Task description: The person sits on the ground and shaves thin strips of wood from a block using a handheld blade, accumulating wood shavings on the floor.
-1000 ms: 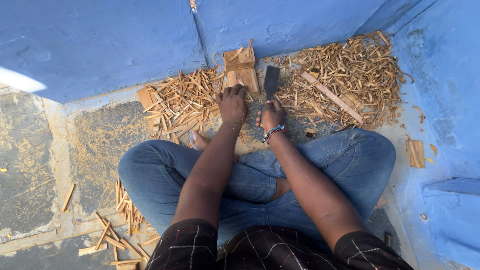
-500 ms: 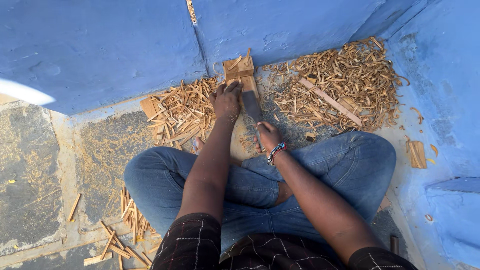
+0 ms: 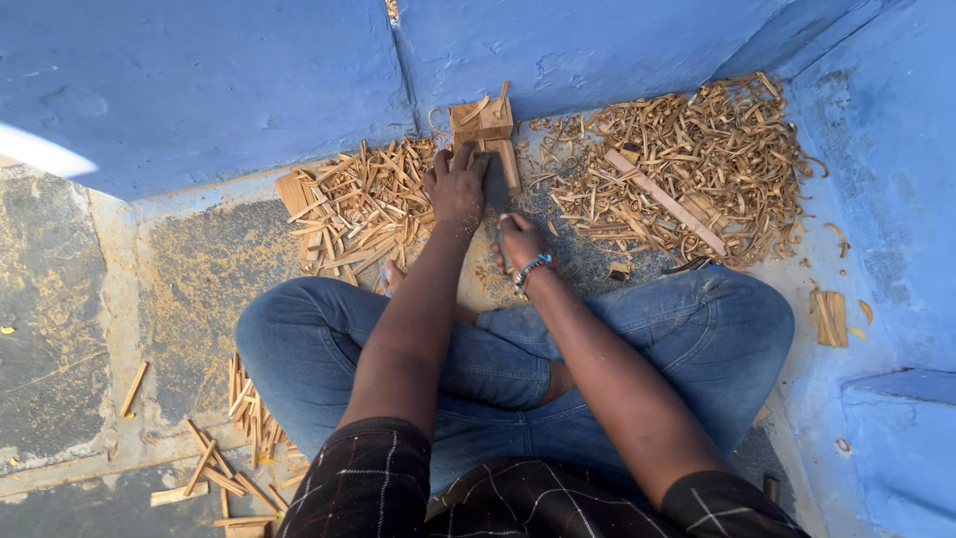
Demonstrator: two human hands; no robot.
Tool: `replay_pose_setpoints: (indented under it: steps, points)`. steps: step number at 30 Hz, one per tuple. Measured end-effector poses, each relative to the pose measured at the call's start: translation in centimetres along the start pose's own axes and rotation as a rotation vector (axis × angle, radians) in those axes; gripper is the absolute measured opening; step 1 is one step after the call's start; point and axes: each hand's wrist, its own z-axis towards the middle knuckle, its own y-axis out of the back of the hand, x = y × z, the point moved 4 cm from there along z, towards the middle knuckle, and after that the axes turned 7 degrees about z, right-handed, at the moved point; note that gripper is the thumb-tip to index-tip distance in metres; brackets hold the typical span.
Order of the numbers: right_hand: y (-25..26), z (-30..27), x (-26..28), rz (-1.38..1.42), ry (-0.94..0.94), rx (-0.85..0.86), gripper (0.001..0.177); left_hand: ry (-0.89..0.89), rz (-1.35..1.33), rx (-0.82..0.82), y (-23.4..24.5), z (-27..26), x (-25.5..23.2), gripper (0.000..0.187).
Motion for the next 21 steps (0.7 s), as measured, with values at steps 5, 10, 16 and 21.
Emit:
replay_pose_setpoints:
  steps: [5, 10, 16, 21]
  points:
    - [-1.8, 2.0, 0.4, 0.136, 0.002, -0.020, 0.024, -0.046, -0.069, -0.081, -1.2, -1.6, 0.0, 0.058]
    - [-0.9, 0.3, 0.2, 0.132, 0.196, -0.076, 0.024, 0.077, -0.168, -0.395, -1.9, -2.5, 1.1, 0.064]
    - [0.9, 0.4, 0.2, 0.251, 0.433, -0.151, 0.026, 0.055, -0.299, -0.351, -1.8, -1.0, 0.8, 0.037]
    - [1.4, 1.6, -0.8, 0.246, 0.316, -0.193, 0.027, 0.183, -0.250, -0.315, -1.8, -0.4, 0.1, 0.017]
